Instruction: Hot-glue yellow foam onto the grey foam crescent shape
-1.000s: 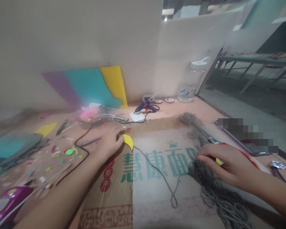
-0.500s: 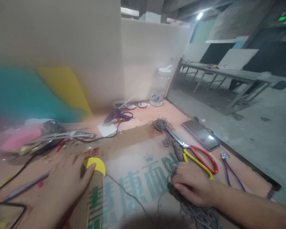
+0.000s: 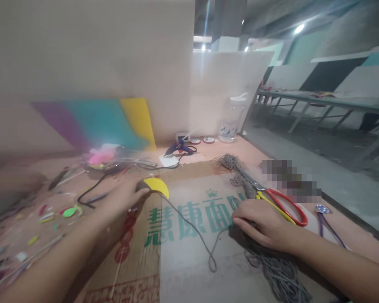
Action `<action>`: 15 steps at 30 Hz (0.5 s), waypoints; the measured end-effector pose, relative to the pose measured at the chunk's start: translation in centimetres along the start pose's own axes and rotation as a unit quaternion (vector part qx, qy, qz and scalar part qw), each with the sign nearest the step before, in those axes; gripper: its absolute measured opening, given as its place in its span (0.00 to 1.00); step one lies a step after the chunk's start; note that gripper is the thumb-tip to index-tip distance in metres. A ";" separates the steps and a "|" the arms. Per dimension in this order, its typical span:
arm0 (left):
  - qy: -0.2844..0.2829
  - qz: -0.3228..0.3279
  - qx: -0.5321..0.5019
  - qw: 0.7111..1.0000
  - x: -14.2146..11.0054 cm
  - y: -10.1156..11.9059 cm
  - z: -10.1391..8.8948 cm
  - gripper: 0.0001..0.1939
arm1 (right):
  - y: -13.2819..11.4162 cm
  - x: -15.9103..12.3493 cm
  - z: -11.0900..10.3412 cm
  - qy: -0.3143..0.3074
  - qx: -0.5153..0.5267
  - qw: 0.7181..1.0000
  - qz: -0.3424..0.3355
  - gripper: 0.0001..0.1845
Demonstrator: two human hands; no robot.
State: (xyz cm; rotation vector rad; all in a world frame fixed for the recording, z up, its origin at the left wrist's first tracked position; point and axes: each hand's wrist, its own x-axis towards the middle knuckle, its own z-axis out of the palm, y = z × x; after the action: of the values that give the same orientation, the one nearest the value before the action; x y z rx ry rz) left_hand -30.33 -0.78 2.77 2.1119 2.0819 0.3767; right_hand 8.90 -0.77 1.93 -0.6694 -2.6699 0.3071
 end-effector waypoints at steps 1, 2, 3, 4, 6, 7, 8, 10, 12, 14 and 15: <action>0.005 0.004 -0.024 1.000 -0.1 0.8 -0.5 0.17 | -0.5 0.0 -0.2 0.004 0.020 1.000 0.005 0.09; 0.008 0.009 -0.046 0.999 -0.3 1.8 -1.1 0.17 | -1.0 0.2 -0.5 0.005 0.045 0.999 0.014 0.10; 0.009 0.014 -0.065 0.998 -0.5 2.9 -1.6 0.17 | -1.5 0.5 -1.0 0.006 0.073 0.997 0.026 0.11; 0.007 0.017 -0.081 0.997 -0.7 4.0 -2.2 0.17 | -2.0 1.1 -1.5 0.010 0.099 0.994 0.041 0.11; 0.019 0.047 -0.112 0.992 -0.8 6.4 -3.2 0.17 | -2.6 3.0 -2.4 0.030 0.134 0.988 0.069 0.12; 0.025 0.067 -0.126 0.989 -0.7 7.5 -3.6 0.18 | -2.5 4.3 -2.7 0.051 0.143 0.985 0.084 0.11; 0.027 0.087 -0.141 0.986 -0.6 8.5 -3.9 0.18 | -2.4 5.8 -2.9 0.081 0.157 0.981 0.082 0.09; 0.011 0.114 -0.175 0.978 -0.2 10.0 -4.4 0.17 | -1.5 8.8 -2.4 0.097 0.209 0.970 0.078 0.13; -0.002 0.118 -0.199 0.973 0.2 10.9 -4.6 0.17 | -0.6 11.3 -1.2 0.102 0.277 0.952 0.080 0.15; -0.007 0.116 -0.212 0.970 0.6 11.0 -4.5 0.17 | 0.2 12.6 0.2 0.113 0.347 0.927 0.089 0.13; -0.004 0.116 -0.214 0.970 0.7 10.9 -4.4 0.17 | 0.3 12.8 0.6 0.126 0.366 0.917 0.095 0.12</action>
State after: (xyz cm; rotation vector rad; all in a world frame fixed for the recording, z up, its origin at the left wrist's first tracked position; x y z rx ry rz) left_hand -21.13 -0.61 10.09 2.0770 1.5675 0.7668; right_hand -1.68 5.73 5.08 -0.6517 -2.0142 1.1167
